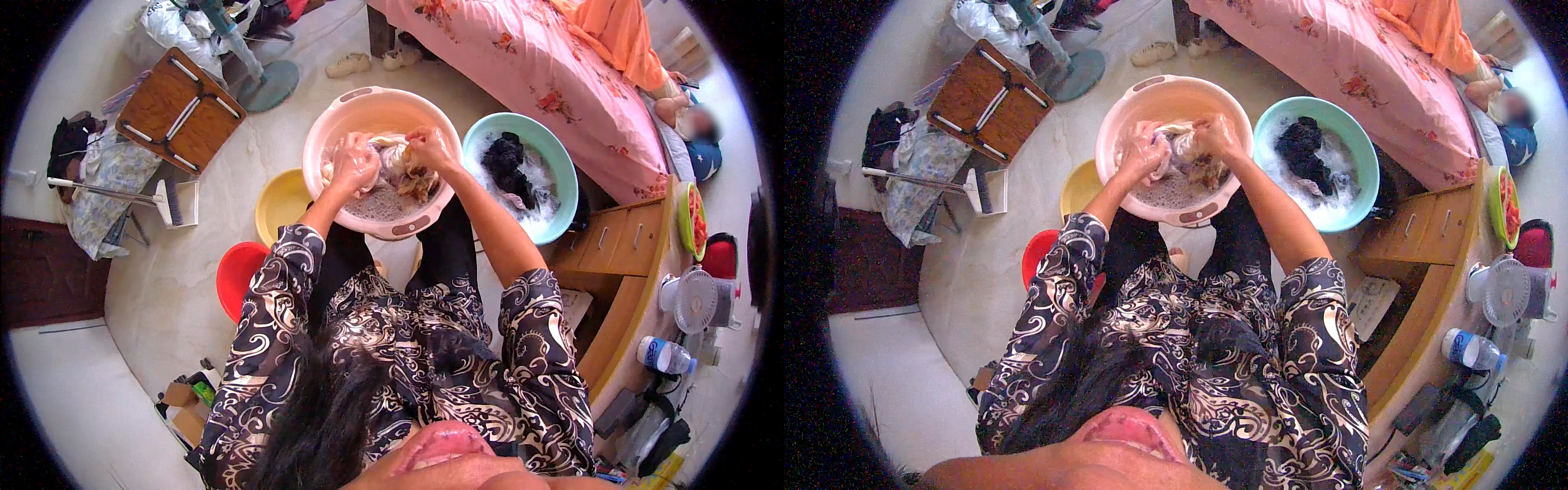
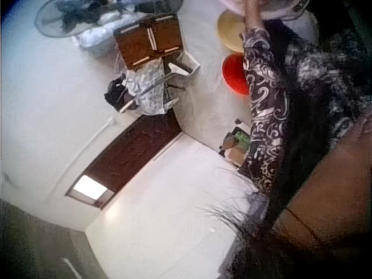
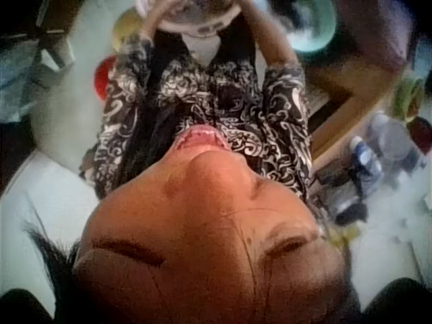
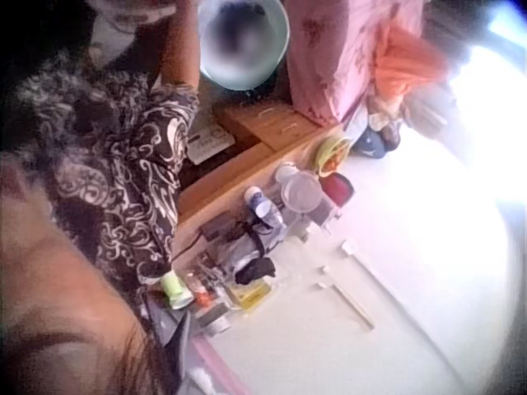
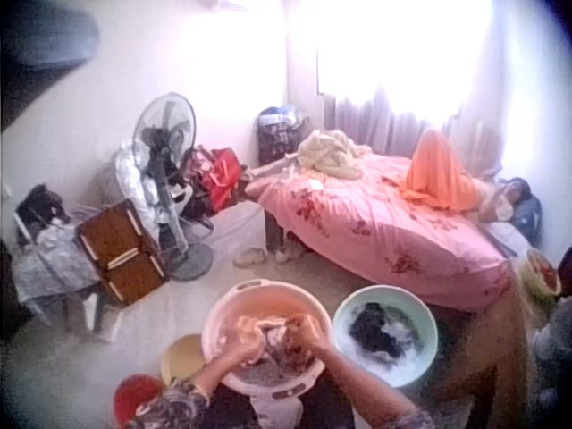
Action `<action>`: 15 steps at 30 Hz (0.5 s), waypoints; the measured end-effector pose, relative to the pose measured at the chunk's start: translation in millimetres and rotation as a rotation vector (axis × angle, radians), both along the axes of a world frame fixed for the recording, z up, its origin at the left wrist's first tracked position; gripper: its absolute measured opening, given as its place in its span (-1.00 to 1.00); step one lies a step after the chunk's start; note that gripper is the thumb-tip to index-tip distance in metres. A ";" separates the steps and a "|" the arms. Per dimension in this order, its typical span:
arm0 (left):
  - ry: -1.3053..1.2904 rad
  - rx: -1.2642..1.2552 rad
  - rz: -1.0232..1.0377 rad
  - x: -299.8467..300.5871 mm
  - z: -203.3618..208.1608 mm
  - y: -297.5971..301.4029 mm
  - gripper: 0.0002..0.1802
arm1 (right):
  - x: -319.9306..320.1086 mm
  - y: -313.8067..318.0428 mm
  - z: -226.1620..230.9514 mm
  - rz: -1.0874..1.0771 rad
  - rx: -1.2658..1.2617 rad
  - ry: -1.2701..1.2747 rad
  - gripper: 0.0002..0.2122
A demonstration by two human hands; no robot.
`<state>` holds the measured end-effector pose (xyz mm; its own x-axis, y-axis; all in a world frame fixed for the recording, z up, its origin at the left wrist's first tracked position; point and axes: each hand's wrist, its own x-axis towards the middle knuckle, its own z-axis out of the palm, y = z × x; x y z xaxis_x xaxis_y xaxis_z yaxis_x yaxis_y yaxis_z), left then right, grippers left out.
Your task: The person washes clothes by hand in a basin of soapy water, scrubbing individual items and transferring them between different tubs on the floor.
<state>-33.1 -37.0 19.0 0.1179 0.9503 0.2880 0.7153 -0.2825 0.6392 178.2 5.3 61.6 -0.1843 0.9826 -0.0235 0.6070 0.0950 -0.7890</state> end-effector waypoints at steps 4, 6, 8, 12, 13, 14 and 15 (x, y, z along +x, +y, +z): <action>-0.397 -0.498 -0.253 36.6 43.1 -22.5 -0.30 | -7.8 5.8 39.0 -0.094 -0.128 0.355 -0.81; -0.528 -0.529 -0.259 41.9 20.1 -22.4 -0.23 | -17.6 3.7 70.4 -0.024 -0.124 0.501 -0.81; -0.526 -0.513 -0.173 39.1 11.1 -16.9 -0.27 | -25.6 2.9 97.7 0.016 -0.187 0.668 -0.81; -0.510 -0.402 -0.065 45.2 37.9 -12.5 -0.59 | -11.2 -2.0 121.7 -0.007 -0.156 0.871 -0.80; -0.479 -0.416 -0.022 33.5 37.7 -6.8 -0.64 | -8.8 -1.5 122.5 -0.044 -0.107 0.832 -0.80; -0.347 -0.148 -0.018 22.9 33.2 -1.9 -0.65 | -6.7 0.5 120.8 -0.081 -0.059 0.793 -0.80; -0.405 -0.118 -0.028 16.7 35.1 1.7 -0.64 | 0.2 4.2 113.7 -0.130 -0.009 0.750 -0.80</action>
<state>-16.5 -35.4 54.1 0.0440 0.9777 0.2054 0.3931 -0.2059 0.8962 178.4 9.5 175.4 -0.0364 0.9979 0.0543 -0.0861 0.0510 -0.9950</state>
